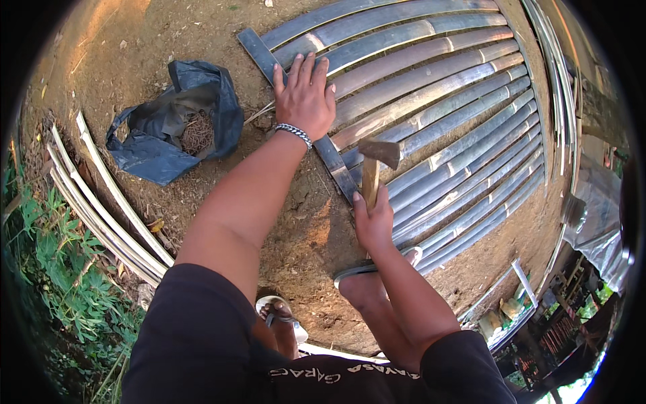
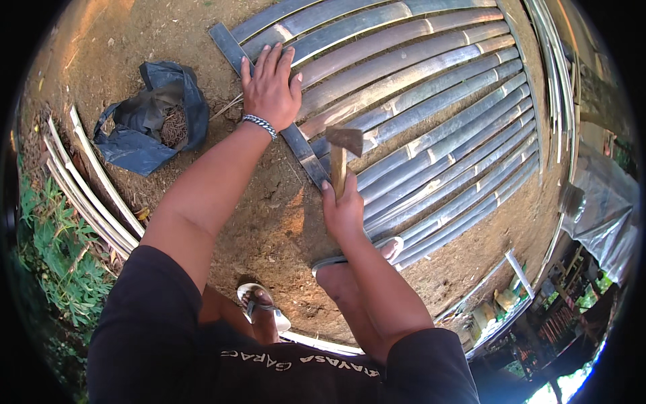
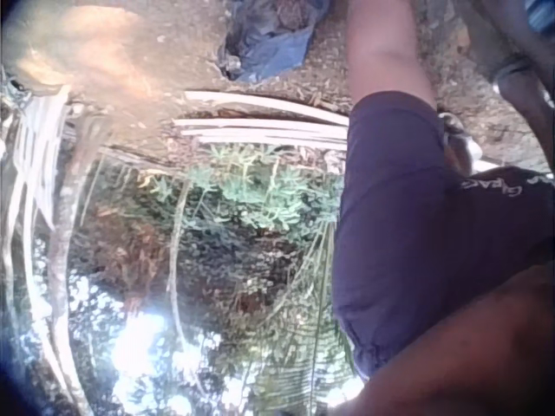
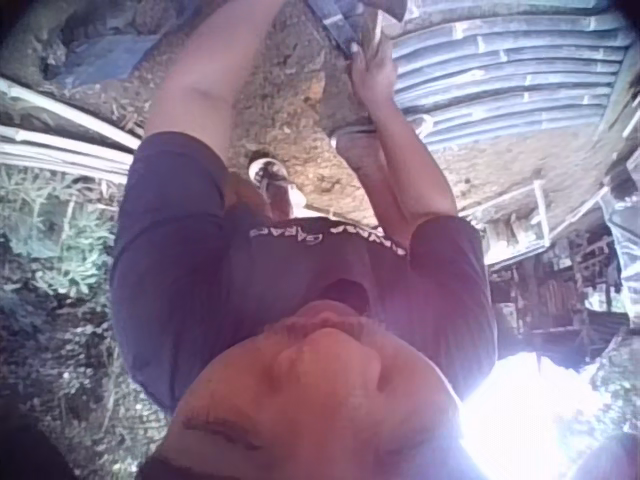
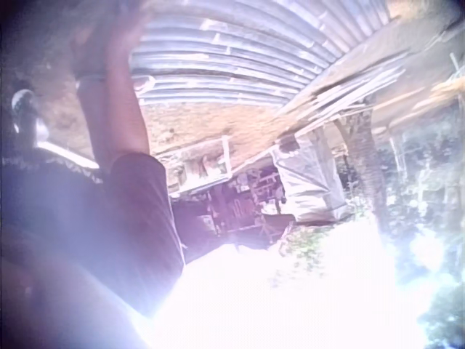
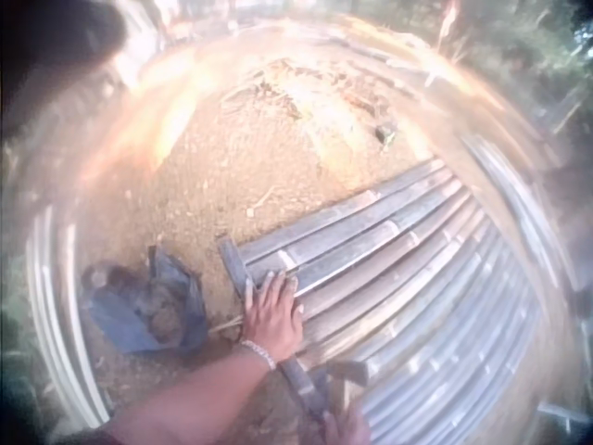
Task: The person builds a bamboo panel by laying bamboo poles side-by-side and hammering nails through a wooden support strip to secure them.
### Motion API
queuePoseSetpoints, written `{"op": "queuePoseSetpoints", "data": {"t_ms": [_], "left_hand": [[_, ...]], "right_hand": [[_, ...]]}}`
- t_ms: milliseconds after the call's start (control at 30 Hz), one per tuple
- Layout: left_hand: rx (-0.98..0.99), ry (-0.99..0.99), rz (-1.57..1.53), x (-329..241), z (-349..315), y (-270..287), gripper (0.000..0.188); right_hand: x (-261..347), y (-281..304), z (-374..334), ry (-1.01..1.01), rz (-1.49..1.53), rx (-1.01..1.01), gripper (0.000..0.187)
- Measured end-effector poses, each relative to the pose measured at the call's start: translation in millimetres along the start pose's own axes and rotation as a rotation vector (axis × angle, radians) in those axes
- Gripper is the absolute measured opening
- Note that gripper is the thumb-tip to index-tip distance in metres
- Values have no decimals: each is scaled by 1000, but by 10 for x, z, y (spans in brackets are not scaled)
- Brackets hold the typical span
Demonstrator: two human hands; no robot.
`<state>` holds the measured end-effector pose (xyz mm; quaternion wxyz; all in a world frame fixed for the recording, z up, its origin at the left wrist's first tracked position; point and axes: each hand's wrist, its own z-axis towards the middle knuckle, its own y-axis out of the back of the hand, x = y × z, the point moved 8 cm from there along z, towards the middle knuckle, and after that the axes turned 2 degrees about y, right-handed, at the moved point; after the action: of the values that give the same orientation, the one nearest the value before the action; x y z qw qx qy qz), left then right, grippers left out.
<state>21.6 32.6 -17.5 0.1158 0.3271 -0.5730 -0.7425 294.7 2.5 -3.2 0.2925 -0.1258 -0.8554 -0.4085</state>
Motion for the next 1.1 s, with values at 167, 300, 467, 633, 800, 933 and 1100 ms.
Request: {"op": "queuePoseSetpoints", "data": {"t_ms": [167,300,467,633,800,933,1100], "left_hand": [[-16,-5,-9,28,0,37,52],[-29,-13,-43,8,1,38,50],[-52,-24,-49,16,9,42,49],[-55,-21,-44,1,-2,28,48],[-63,-22,-48,21,-6,39,48],[-60,-11,-48,35,-25,21,48],[-68,-17,-45,13,14,46,47]], "right_hand": [[271,243,-250,218,-31,122,48],[300,363,-200,330,-154,142,48],[485,378,-220,405,-191,141,50],[438,285,-216,365,-252,155,51],[536,365,-219,401,-187,28,51],[601,427,-341,545,-76,-34,52],[212,218,-181,259,-308,78,47]]}}
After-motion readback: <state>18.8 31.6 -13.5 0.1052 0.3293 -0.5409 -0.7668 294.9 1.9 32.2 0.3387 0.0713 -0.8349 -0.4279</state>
